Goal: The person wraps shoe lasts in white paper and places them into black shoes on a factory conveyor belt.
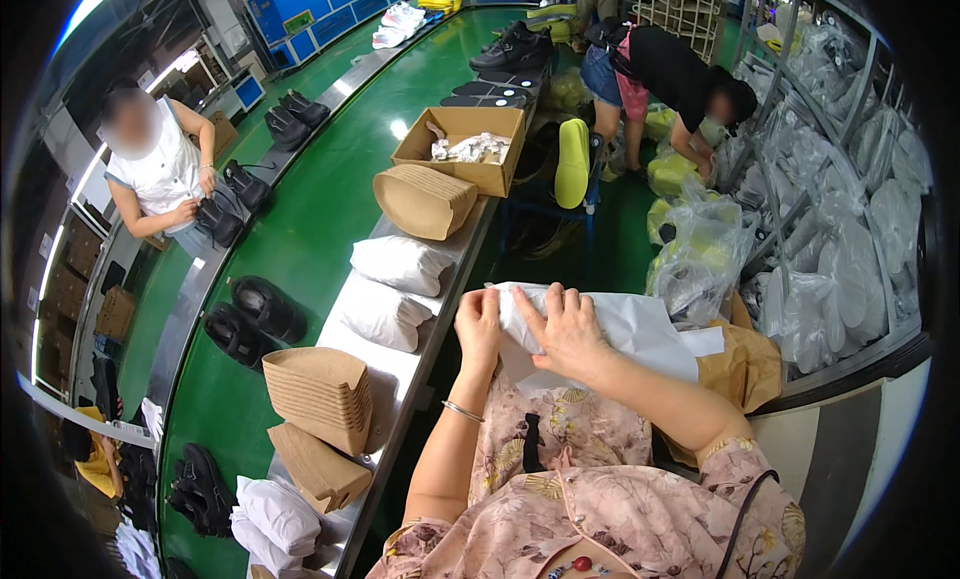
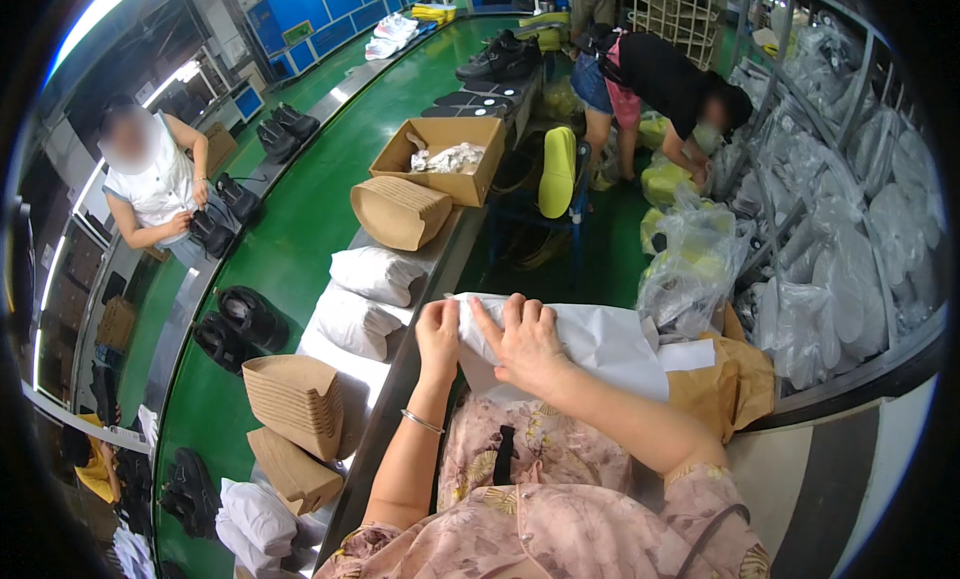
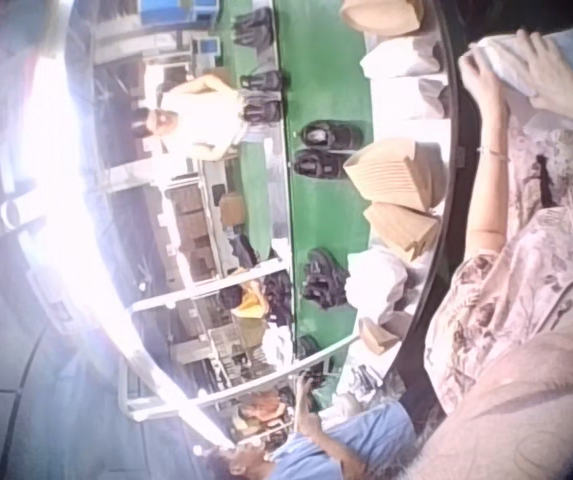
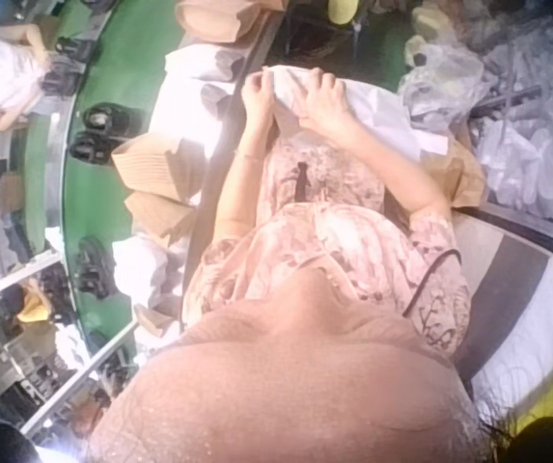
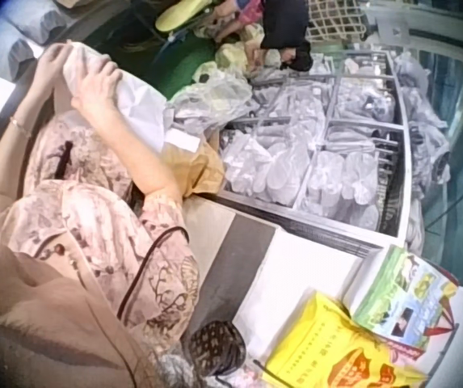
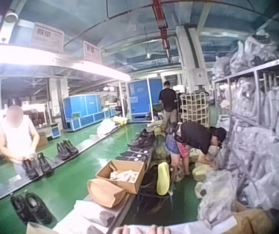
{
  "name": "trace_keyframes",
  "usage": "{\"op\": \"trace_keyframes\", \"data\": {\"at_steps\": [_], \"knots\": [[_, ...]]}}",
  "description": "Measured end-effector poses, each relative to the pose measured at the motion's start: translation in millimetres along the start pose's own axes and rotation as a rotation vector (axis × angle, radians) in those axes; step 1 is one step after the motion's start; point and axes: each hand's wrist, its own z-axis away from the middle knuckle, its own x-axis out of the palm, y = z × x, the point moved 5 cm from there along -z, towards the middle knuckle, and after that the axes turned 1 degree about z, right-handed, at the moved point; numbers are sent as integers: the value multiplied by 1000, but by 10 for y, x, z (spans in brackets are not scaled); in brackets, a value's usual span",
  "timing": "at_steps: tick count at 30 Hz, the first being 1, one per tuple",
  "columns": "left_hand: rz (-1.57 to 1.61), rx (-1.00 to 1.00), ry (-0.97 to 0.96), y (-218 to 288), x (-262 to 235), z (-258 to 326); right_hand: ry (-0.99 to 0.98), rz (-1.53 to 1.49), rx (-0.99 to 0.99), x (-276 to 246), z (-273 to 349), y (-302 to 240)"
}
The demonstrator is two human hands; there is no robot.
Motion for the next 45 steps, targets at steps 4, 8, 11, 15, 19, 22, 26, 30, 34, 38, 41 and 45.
{"op": "trace_keyframes", "data": {"at_steps": [4, 8, 11, 15, 19, 22, 26, 30, 34, 38, 41, 45], "knots": [[26, 147, 223, 380, -246, 329, 117, 12, 123, -64, -80, 279], [202, -217, -301, 138, 210, 802, 124, -34, 244, -158, -252, 125], [1025, -502, -480, 65, 412, 710, 157, -20, 253, -187, -204, -147], [890, -408, -226, 93, 222, 633, 180, -264, 82, -348, -159, -243], [938, -350, -216, -21, 71, 478, 260, -864, 116, -392, -45, 373], [877, -329, -207, -66, 75, 464, 68, -1166, 364, 148, 7, 542], [880, -382, -252, -83, 70, 516, 113, -1338, 370, 123, 114, 414], [977, -465, -367, -166, 71, 526, 186, -1434, 218, 105, 91, 451], [1011, -451, -412, -179, 76, 521, 190, -1485, 235, 96, 66, 373], [889, -453, -279, -34, 56, 617, 300, -1555, 360, 214, 134, 353], [811, -392, -397, 51, 77, 736, 432, -1473, 556, 350, 242, 210], [880, -501, -575, 216, -32, 639, 218, -1446, 296, 228, 216, 202]]}}
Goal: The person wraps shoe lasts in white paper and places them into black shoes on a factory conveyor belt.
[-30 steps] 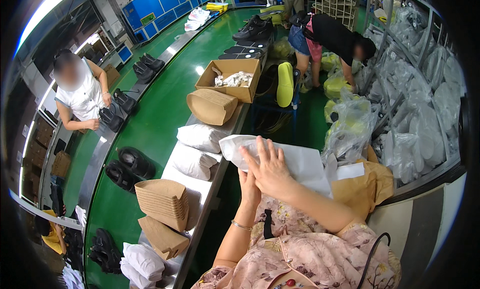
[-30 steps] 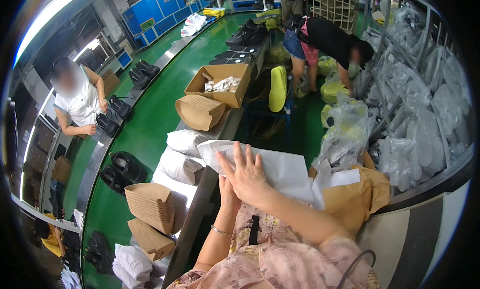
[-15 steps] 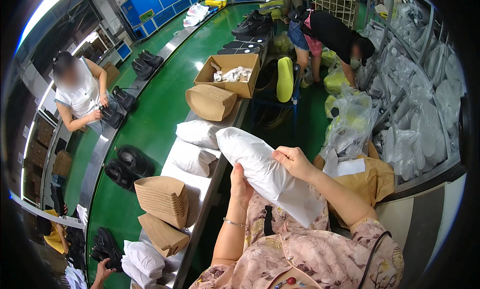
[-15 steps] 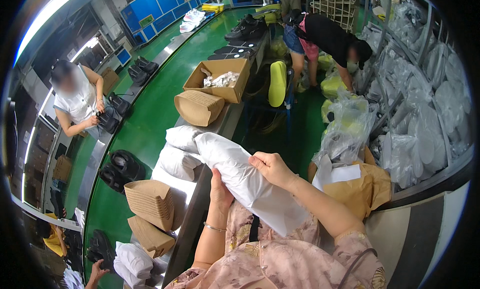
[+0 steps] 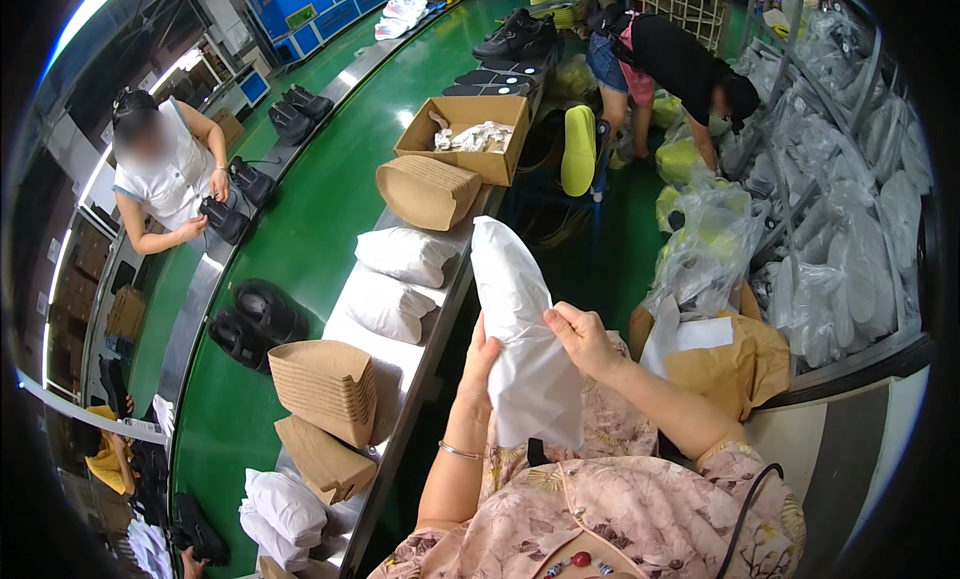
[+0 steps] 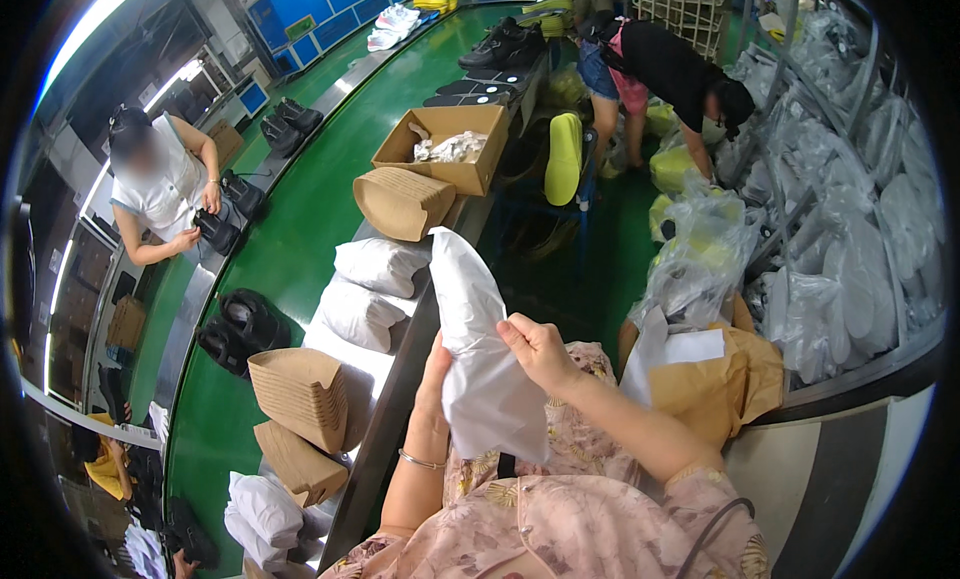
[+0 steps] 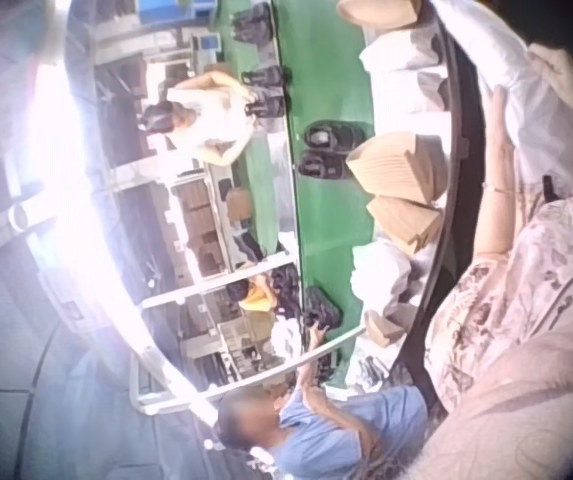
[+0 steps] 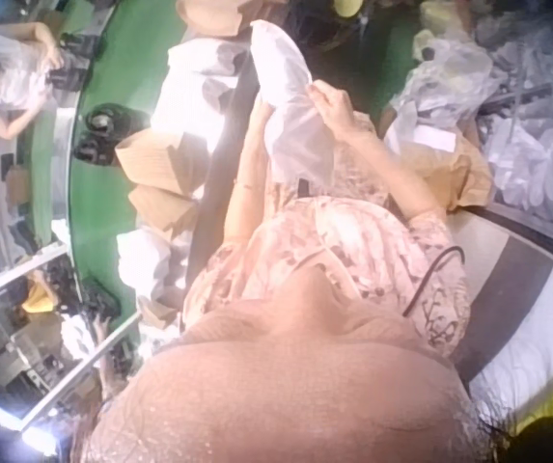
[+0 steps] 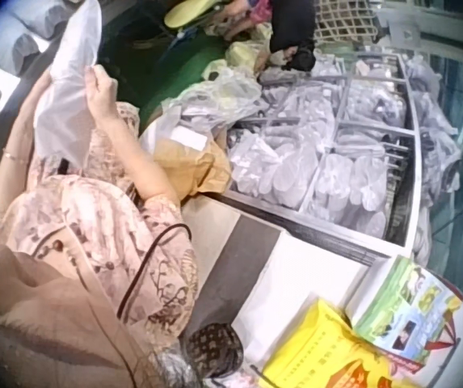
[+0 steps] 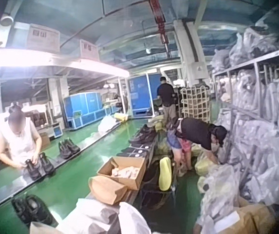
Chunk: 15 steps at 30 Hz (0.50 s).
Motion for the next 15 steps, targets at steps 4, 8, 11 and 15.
{"op": "trace_keyframes", "data": {"at_steps": [4, 8, 11, 15], "knots": [[219, -186, 52, -90, -50, 116, -110, 3, -120, -13, -61, -174], [417, -330, 82, -187, 50, 172, -98, -83, -75, 34, -80, -116], [279, -228, 86, -249, -122, 83, -143, -126, -28, 47, -90, -25], [-3, 44, 80, -83, -122, -33, -211, -178, 107, -4, -145, 90]]}}
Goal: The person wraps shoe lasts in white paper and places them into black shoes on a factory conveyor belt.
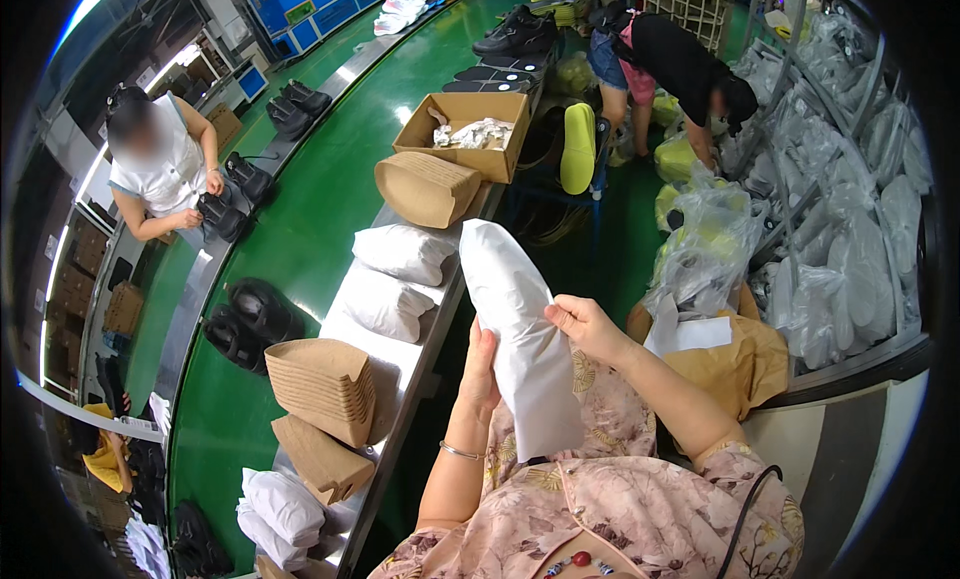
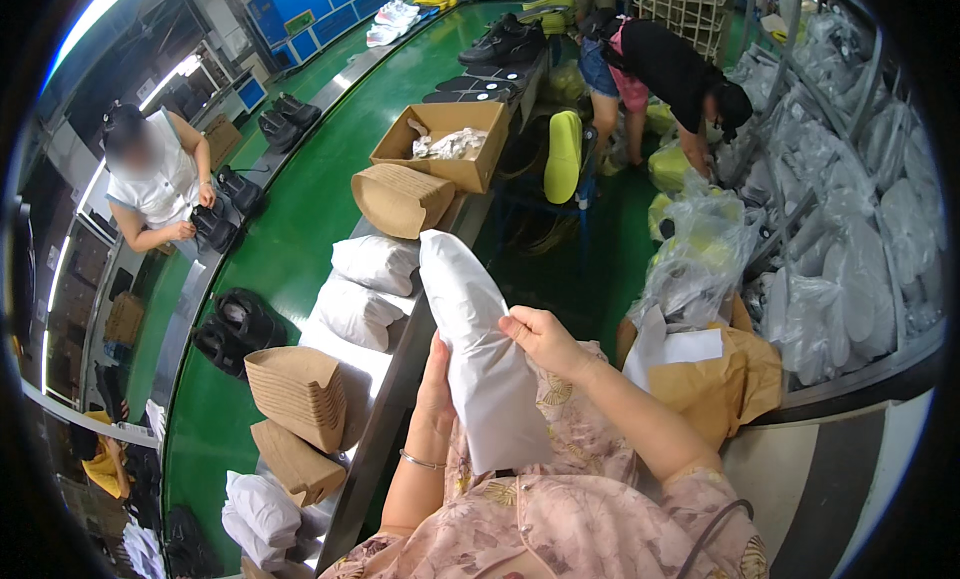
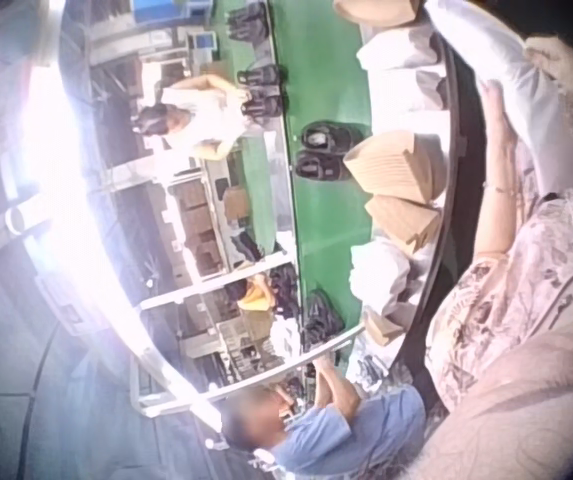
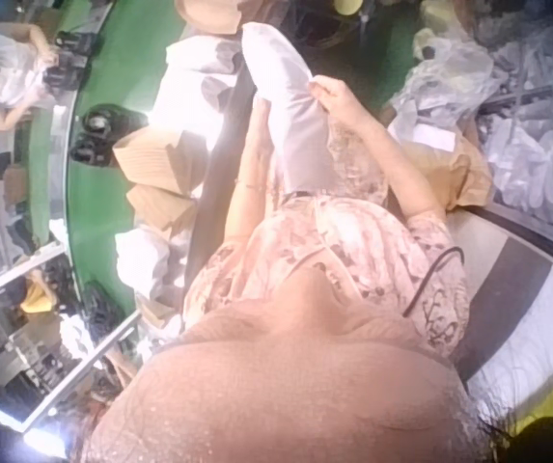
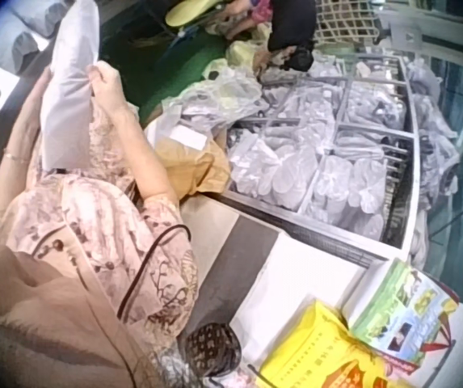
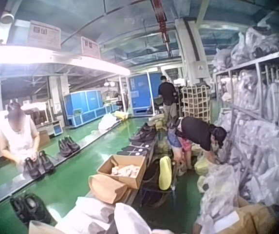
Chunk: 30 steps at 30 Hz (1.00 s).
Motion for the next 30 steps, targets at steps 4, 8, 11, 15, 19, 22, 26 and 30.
{"op": "trace_keyframes", "data": {"at_steps": [4, 8, 11, 15, 19, 22, 26, 30], "knots": [[-58, -2, 108, -38, -26, 22, 180, -202, 124, -66, 76, 269], [-237, 48, 10, -47, 49, 23, 268, -178, 179, -86, 98, 480], [-48, -72, -33, -19, 75, 28, 157, -896, 285, 17, 144, 268], [241, -280, -8, -44, 198, 130, -48, -1041, 377, -23, 165, 240], [331, -392, 70, -128, 158, 179, -83, -924, 332, 53, 215, 287], [317, -375, 30, -85, 129, 168, -52, -900, 226, 94, 218, 191], [385, -396, 16, -86, 74, 171, 80, -729, 90, 35, 150, 110], [361, -358, 11, -79, 68, 191, -23, -765, 64, 3, 104, 15]]}}
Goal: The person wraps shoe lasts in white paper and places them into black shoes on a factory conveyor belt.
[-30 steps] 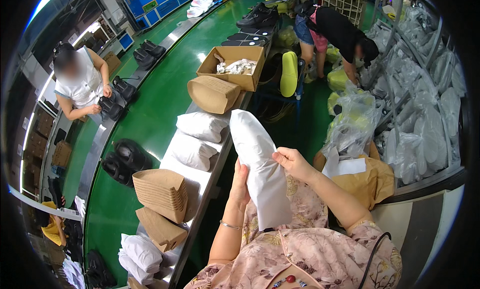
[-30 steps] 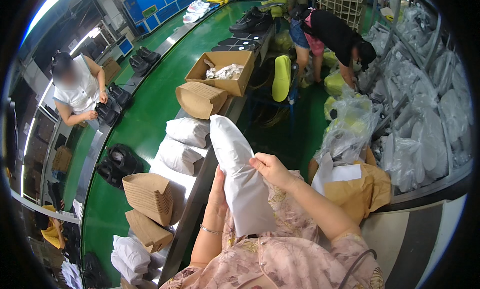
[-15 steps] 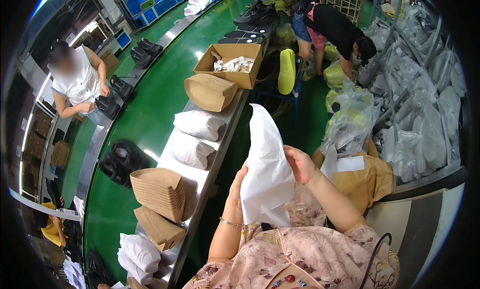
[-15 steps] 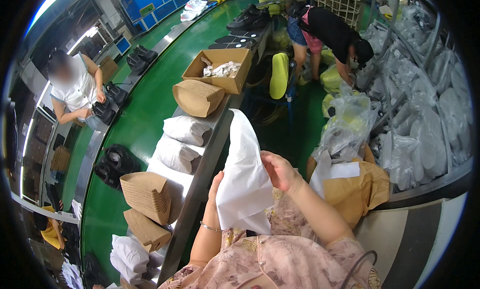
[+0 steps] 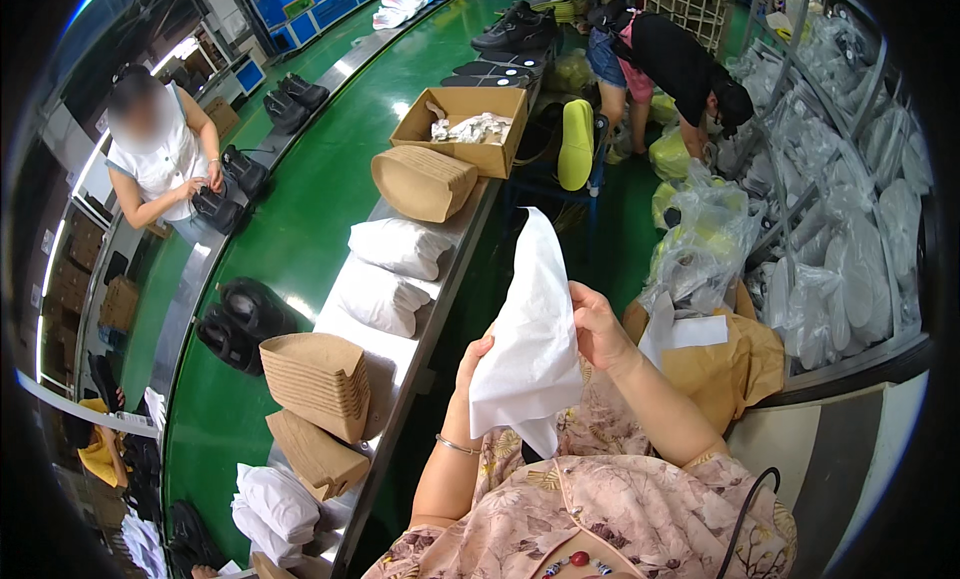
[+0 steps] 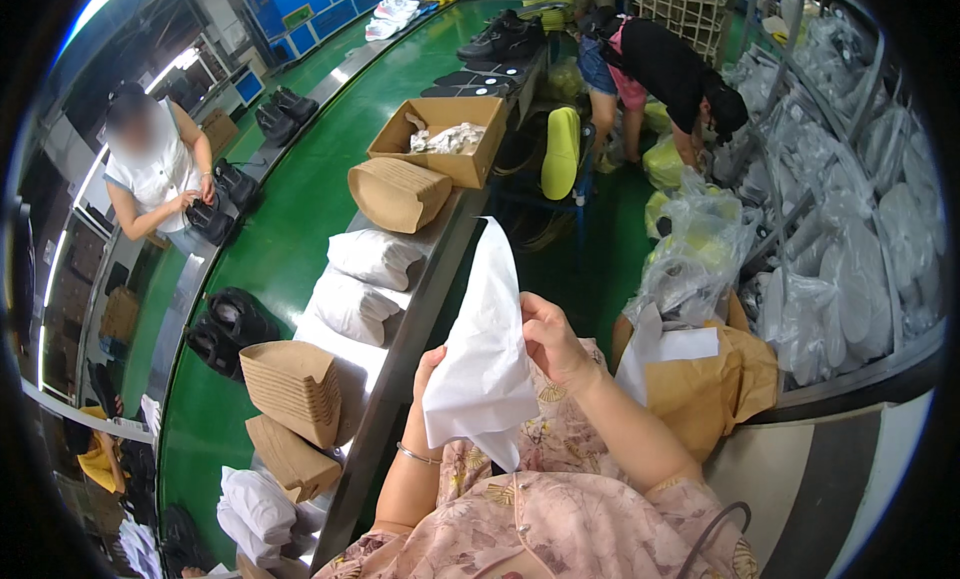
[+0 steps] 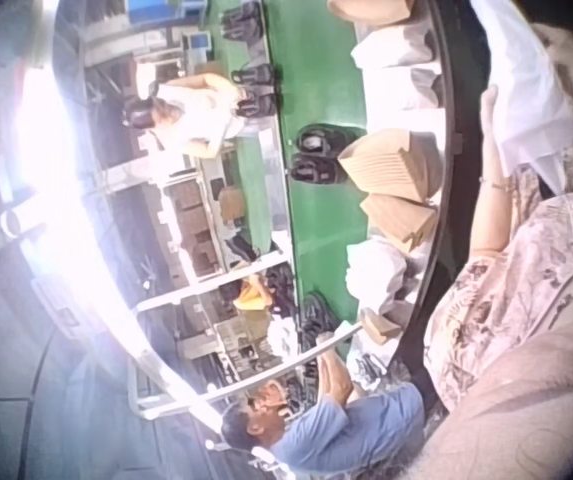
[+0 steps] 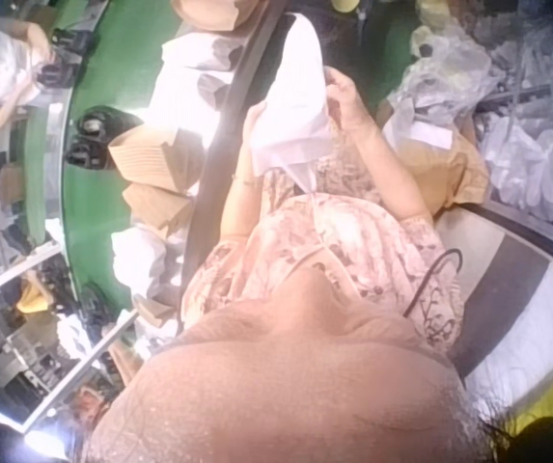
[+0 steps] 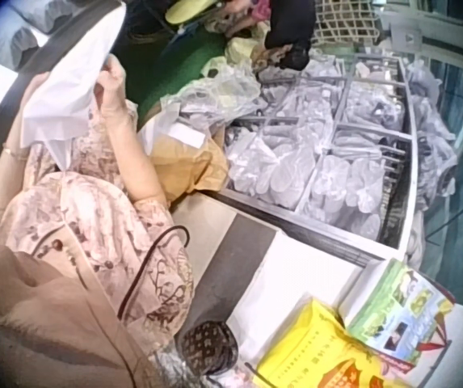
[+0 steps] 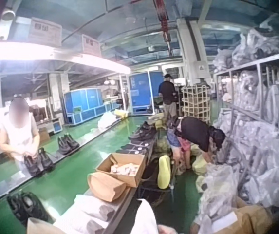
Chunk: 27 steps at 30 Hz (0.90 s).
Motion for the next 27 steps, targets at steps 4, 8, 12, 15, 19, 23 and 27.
{"op": "trace_keyframes", "data": {"at_steps": [4, 8, 12, 15, 19, 23, 27], "knots": [[-22, -44, 39, 21, 20, 29, 29, 31, 187, -28, 28, 63], [-101, -36, 105, 57, 70, 100, -18, 271, 249, -43, 47, 105], [-414, 42, 28, 15, -113, -31, -51, 382, 171, 115, -37, 176], [-425, 70, 134, 2, -81, -49, -50, 570, 95, 70, -41, 146], [-574, 195, 142, -6, -130, -103, -1, 804, 94, 107, 0, 64], [-700, 292, 221, -20, -216, -121, 10, 950, 69, 252, 1, -27], [-958, 343, 310, 7, -373, -100, -18, 1162, 45, 376, 16, -112]]}}
